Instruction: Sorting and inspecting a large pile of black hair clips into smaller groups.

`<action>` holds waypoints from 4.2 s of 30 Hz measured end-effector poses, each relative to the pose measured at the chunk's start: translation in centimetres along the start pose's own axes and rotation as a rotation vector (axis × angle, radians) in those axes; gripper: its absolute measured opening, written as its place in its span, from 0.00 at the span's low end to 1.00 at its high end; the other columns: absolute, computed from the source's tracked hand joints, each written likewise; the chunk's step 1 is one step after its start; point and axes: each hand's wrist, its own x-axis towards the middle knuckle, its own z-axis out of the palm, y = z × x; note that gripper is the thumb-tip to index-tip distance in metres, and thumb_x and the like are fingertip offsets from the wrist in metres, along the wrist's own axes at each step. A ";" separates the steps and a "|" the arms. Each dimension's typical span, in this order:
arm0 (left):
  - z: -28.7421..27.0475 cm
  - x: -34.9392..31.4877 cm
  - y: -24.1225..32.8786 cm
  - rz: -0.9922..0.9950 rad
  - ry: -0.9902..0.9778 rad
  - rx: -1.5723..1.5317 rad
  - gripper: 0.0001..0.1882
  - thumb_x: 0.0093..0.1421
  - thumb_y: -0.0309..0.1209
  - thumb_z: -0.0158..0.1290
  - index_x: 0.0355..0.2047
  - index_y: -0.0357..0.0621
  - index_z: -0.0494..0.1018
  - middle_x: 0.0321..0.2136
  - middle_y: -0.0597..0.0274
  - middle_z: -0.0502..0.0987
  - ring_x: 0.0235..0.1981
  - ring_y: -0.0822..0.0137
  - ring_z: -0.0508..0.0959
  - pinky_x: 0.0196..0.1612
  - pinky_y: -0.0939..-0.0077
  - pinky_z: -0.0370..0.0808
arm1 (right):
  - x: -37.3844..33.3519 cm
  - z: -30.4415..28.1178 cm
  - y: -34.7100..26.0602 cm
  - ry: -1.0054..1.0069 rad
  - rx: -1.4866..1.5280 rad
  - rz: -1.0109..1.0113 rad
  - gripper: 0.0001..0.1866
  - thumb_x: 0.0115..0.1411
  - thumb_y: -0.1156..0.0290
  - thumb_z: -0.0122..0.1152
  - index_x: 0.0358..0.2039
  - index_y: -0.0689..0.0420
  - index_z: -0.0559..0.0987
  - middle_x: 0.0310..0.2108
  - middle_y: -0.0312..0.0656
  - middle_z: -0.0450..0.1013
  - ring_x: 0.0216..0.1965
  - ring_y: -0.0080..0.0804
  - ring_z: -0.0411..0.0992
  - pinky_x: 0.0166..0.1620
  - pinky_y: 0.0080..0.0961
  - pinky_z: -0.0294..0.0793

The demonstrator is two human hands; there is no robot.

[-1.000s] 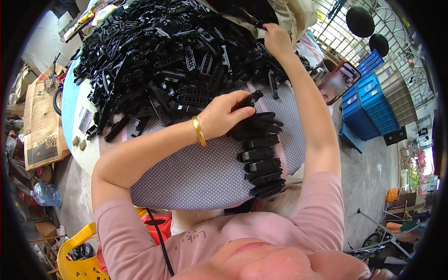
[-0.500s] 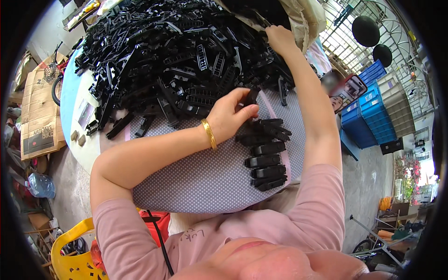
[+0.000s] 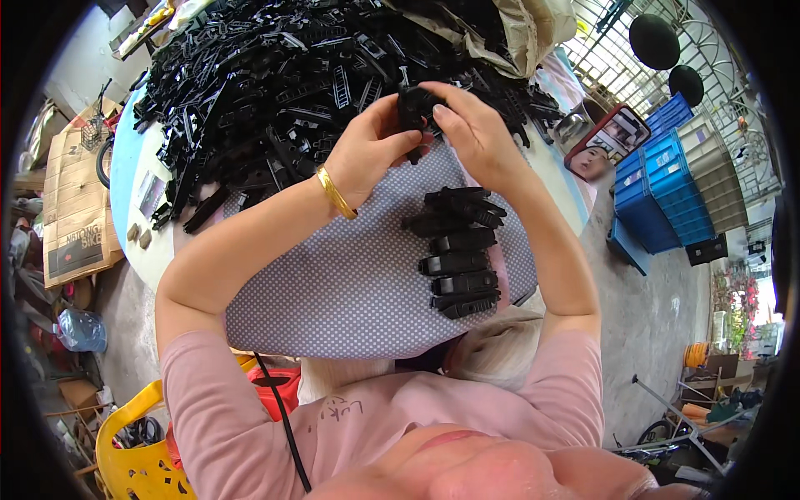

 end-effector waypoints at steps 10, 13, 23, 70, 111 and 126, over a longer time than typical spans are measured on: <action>-0.5 0.3 0.7 0.360 0.200 0.536 0.21 0.45 0.18 0.59 0.41 0.41 0.70 0.29 0.63 0.76 0.31 0.73 0.77 0.36 0.80 0.75 | -1.1 0.7 -1.1 0.085 -0.001 -0.011 0.20 0.53 0.71 0.59 0.46 0.63 0.72 0.35 0.45 0.73 0.30 0.30 0.72 0.33 0.21 0.71; -0.3 0.2 0.9 0.358 0.242 0.615 0.19 0.45 0.18 0.59 0.40 0.41 0.72 0.25 0.64 0.76 0.27 0.74 0.76 0.32 0.83 0.74 | -1.1 0.7 -1.6 0.126 -0.179 -0.140 0.20 0.50 0.72 0.63 0.44 0.62 0.74 0.35 0.45 0.73 0.29 0.33 0.73 0.32 0.23 0.72; -0.3 0.0 1.0 0.288 0.119 0.367 0.18 0.50 0.25 0.58 0.42 0.34 0.71 0.26 0.63 0.77 0.27 0.78 0.75 0.30 0.85 0.73 | -1.2 0.5 -1.8 0.224 -0.396 -0.237 0.21 0.43 0.72 0.66 0.41 0.58 0.77 0.35 0.44 0.74 0.34 0.38 0.74 0.36 0.27 0.75; 0.4 -2.6 -2.6 0.446 -0.241 1.007 0.09 0.58 0.30 0.47 0.35 0.37 0.67 0.33 0.51 0.72 0.39 0.53 0.71 0.43 0.66 0.69 | 6.0 -5.7 8.1 0.061 0.057 0.506 0.19 0.49 0.64 0.64 0.39 0.60 0.74 0.23 0.36 0.72 0.21 0.19 0.70 0.24 0.15 0.70; -2.3 1.5 1.3 -0.462 -0.132 -0.137 0.25 0.66 0.44 0.36 0.44 0.30 0.67 0.33 0.55 0.75 0.24 0.71 0.71 0.26 0.82 0.69 | -0.1 -0.7 1.0 -0.107 0.504 0.203 0.21 0.45 0.78 0.67 0.40 0.60 0.70 0.37 0.40 0.74 0.38 0.25 0.72 0.44 0.21 0.73; -1.5 0.4 3.9 -0.060 -0.221 0.759 0.21 0.52 0.27 0.56 0.47 0.35 0.70 0.26 0.60 0.76 0.24 0.76 0.75 0.28 0.86 0.72 | -0.4 -1.0 0.1 -0.200 0.412 0.244 0.23 0.46 0.70 0.66 0.44 0.61 0.74 0.46 0.41 0.69 0.46 0.27 0.69 0.50 0.25 0.67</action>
